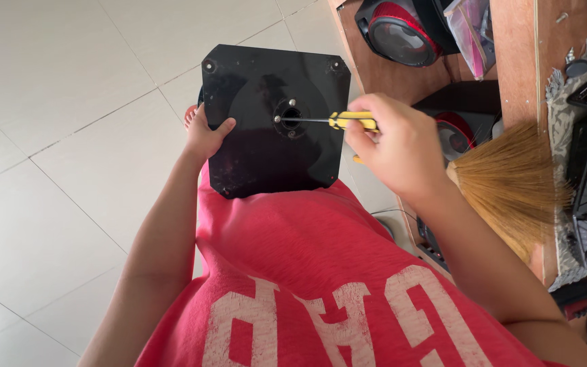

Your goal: The person uses a screwdriver to tighten screws on the underside of a black plastic base, likely part of a chair or stool. They rotate the base to access different screw locations and continue tightening until the end of the clip.

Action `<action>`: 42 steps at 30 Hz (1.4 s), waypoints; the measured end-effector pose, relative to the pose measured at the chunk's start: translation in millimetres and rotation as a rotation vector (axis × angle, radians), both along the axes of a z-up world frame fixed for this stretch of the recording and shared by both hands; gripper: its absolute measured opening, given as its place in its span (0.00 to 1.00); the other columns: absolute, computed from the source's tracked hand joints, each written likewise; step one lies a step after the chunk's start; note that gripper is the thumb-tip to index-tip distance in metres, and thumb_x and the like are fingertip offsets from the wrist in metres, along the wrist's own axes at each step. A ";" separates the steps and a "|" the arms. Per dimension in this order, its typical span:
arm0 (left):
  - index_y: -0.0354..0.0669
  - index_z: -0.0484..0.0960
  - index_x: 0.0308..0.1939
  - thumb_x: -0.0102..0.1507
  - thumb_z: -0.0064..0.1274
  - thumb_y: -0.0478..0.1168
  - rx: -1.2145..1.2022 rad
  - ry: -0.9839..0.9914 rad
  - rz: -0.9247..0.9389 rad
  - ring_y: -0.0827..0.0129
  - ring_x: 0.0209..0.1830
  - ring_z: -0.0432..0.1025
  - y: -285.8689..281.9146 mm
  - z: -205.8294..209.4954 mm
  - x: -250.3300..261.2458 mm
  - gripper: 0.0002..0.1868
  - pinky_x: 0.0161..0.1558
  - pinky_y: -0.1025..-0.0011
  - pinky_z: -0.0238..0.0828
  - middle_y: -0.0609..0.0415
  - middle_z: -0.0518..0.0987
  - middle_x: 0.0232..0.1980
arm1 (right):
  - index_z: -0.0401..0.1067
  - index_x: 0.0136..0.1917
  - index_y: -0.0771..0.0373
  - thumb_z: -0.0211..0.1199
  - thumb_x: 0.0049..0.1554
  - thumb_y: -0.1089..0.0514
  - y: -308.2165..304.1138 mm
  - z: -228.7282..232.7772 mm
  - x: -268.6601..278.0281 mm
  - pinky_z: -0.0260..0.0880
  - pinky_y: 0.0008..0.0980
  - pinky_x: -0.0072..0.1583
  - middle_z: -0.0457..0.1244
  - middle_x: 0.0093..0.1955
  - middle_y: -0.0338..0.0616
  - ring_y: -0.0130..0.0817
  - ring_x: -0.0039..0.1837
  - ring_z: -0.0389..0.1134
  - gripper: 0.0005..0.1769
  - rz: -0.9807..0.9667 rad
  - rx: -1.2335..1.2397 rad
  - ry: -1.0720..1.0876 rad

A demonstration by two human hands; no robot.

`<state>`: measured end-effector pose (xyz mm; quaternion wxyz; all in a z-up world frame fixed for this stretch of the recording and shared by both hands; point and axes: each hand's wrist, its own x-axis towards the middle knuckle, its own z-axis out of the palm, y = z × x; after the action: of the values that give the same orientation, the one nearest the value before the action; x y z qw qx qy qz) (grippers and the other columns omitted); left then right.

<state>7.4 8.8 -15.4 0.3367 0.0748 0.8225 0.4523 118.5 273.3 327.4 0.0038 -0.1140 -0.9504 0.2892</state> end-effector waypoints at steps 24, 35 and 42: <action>0.51 0.65 0.68 0.56 0.62 0.59 -0.182 0.018 -0.072 0.35 0.77 0.38 2.1 -8.5 -3.0 0.41 0.73 0.50 0.25 0.29 0.58 0.72 | 0.70 0.51 0.68 0.64 0.64 0.66 38.4 -40.3 23.4 0.68 0.30 0.45 0.67 0.41 0.47 0.32 0.40 0.69 0.04 -0.140 0.047 0.115; 0.51 0.67 0.67 0.56 0.62 0.58 -0.166 -0.002 -0.064 0.35 0.78 0.37 2.5 -2.7 -3.7 0.39 0.74 0.50 0.24 0.31 0.60 0.72 | 0.70 0.51 0.68 0.63 0.66 0.66 38.9 -42.4 26.2 0.69 0.28 0.47 0.67 0.42 0.45 0.29 0.42 0.70 0.03 -0.162 0.006 0.112; 0.51 0.67 0.67 0.57 0.62 0.59 -0.179 0.004 -0.077 0.36 0.77 0.40 2.3 -0.7 -3.9 0.39 0.74 0.49 0.25 0.34 0.64 0.70 | 0.70 0.50 0.69 0.64 0.66 0.66 39.4 -43.0 23.9 0.69 0.29 0.47 0.67 0.41 0.47 0.31 0.42 0.70 0.04 -0.160 0.027 0.106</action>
<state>3.6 11.1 -16.1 0.3576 0.0771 0.8568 0.3634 142.4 312.7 284.3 0.0784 -0.1739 -0.9406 0.2808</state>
